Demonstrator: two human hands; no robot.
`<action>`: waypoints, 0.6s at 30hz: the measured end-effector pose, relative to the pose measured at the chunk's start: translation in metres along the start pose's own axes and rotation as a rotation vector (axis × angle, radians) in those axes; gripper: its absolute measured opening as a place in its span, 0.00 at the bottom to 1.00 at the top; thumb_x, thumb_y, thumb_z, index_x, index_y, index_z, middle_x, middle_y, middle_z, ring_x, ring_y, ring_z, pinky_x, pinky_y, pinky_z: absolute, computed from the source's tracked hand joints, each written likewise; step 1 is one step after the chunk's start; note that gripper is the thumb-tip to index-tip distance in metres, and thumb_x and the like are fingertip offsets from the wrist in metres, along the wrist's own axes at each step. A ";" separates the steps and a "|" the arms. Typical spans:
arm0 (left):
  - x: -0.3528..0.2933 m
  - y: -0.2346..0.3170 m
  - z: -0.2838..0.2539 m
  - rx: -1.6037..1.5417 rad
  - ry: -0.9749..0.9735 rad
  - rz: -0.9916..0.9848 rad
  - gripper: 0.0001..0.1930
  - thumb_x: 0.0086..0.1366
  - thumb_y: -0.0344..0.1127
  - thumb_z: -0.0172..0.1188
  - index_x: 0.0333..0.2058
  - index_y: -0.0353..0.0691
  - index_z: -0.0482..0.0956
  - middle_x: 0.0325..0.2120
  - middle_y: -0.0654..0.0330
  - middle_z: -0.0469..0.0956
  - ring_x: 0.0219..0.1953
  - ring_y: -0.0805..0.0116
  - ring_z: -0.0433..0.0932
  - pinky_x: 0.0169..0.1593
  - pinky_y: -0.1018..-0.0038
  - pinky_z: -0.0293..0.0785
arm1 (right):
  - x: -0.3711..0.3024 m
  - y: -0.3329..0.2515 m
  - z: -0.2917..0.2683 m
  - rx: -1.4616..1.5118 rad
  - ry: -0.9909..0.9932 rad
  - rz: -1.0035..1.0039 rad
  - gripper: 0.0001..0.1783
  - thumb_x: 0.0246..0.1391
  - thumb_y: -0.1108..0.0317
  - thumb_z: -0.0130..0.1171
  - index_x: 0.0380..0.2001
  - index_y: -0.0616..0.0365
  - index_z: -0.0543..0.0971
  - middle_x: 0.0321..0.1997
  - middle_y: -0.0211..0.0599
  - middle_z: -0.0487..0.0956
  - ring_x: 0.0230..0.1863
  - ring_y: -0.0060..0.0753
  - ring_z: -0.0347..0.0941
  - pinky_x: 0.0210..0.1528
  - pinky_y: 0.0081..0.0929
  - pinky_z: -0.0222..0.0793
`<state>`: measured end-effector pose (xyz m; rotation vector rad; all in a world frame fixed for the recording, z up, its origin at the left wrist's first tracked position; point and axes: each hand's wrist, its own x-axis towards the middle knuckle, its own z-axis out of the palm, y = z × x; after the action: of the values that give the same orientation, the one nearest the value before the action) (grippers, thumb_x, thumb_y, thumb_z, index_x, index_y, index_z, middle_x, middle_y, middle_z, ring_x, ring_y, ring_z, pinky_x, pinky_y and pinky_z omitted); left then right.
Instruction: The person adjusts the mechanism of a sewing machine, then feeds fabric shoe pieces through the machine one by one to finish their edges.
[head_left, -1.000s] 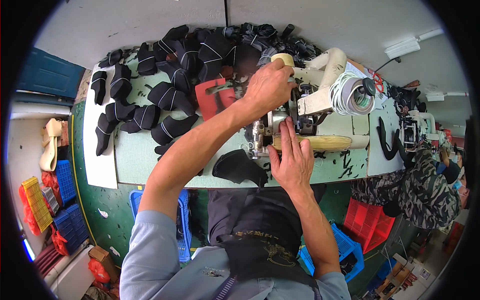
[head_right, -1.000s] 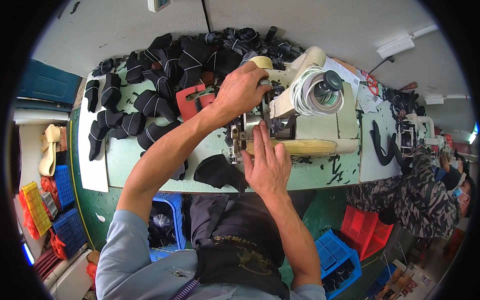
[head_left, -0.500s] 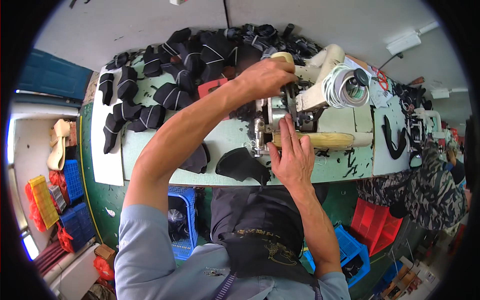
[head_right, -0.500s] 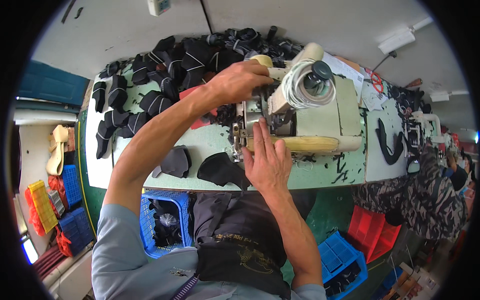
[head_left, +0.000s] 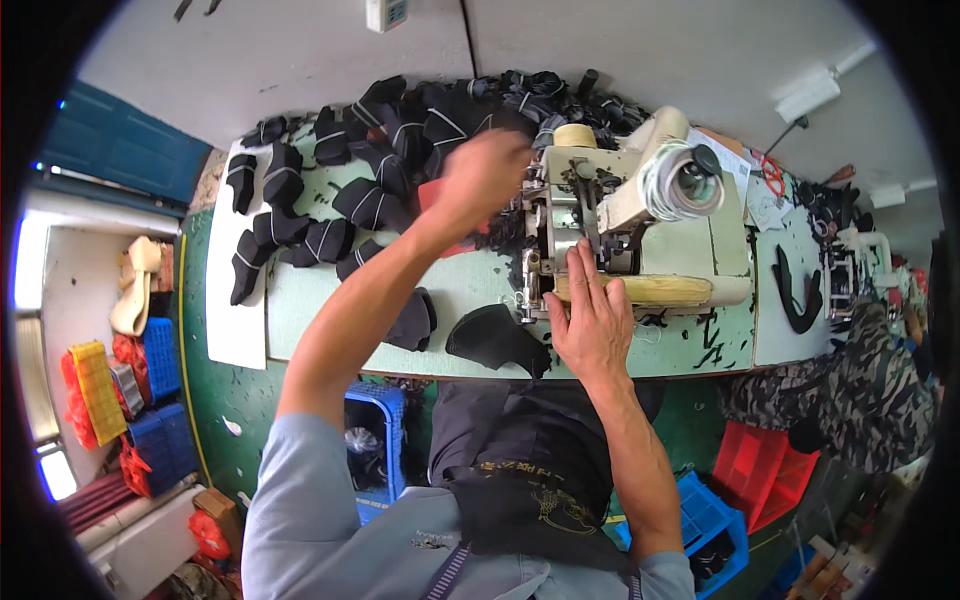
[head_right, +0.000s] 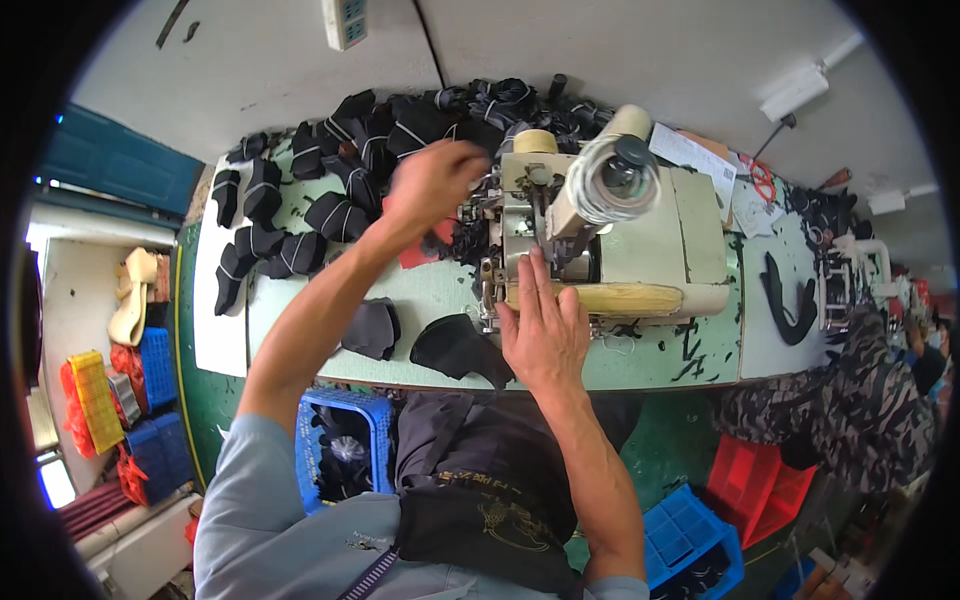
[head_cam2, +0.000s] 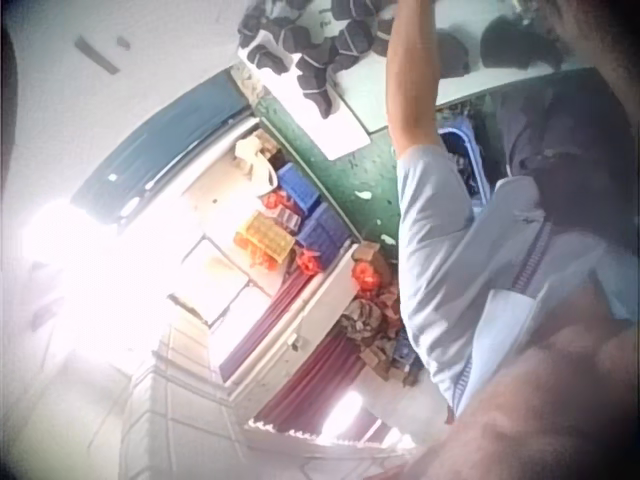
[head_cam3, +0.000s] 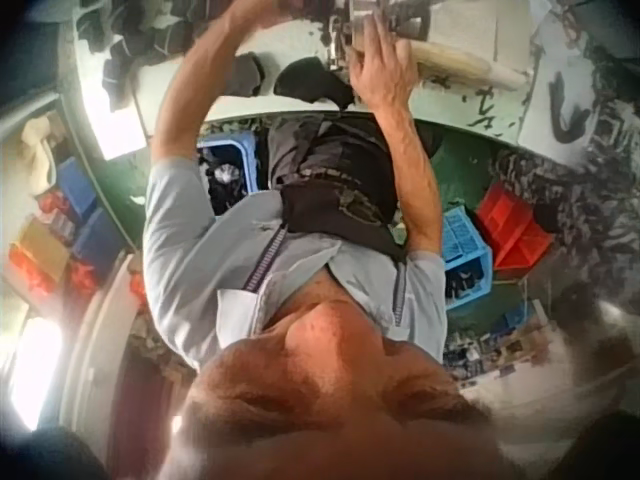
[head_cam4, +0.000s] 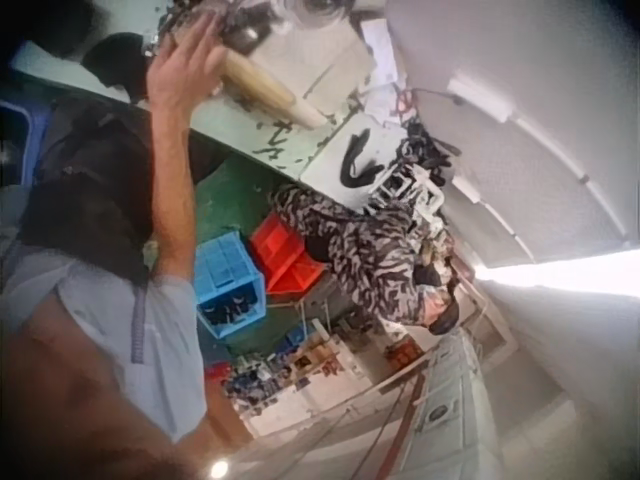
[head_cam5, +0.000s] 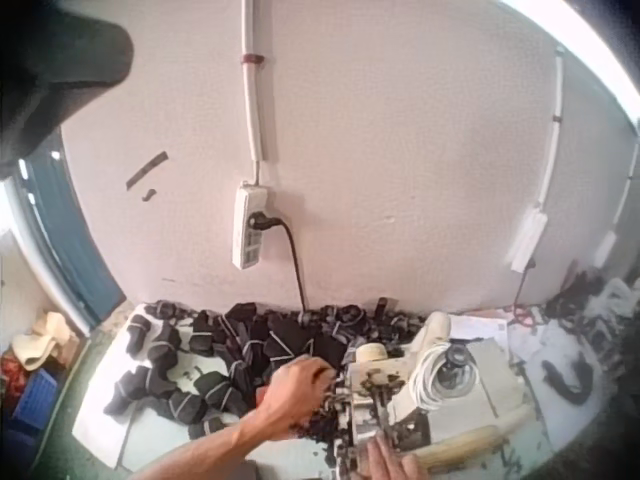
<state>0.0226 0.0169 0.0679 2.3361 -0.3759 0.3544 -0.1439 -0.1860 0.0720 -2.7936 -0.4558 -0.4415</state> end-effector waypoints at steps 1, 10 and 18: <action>-0.016 -0.013 -0.016 0.118 0.005 -0.132 0.13 0.66 0.41 0.59 0.38 0.38 0.85 0.37 0.48 0.83 0.42 0.47 0.82 0.46 0.58 0.77 | 0.000 0.000 0.000 0.004 -0.002 0.003 0.35 0.57 0.55 0.63 0.65 0.61 0.72 0.73 0.35 0.68 0.34 0.39 0.67 0.39 0.34 0.68; -0.098 -0.074 -0.020 0.408 -0.108 -0.741 0.23 0.56 0.56 0.67 0.38 0.42 0.86 0.48 0.48 0.80 0.50 0.50 0.80 0.51 0.55 0.76 | -0.001 0.001 0.001 0.048 -0.006 -0.003 0.36 0.55 0.56 0.65 0.64 0.61 0.72 0.74 0.35 0.68 0.35 0.40 0.67 0.40 0.35 0.68; -0.065 -0.021 -0.088 0.022 0.041 -0.611 0.17 0.62 0.46 0.61 0.31 0.34 0.83 0.22 0.52 0.82 0.26 0.58 0.82 0.34 0.66 0.75 | -0.001 0.002 0.000 0.083 0.024 -0.016 0.36 0.55 0.56 0.65 0.64 0.62 0.73 0.73 0.35 0.69 0.34 0.41 0.67 0.39 0.35 0.68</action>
<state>-0.0423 0.1036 0.0927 2.3235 0.3644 0.1051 -0.1442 -0.1885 0.0706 -2.7044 -0.4798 -0.4483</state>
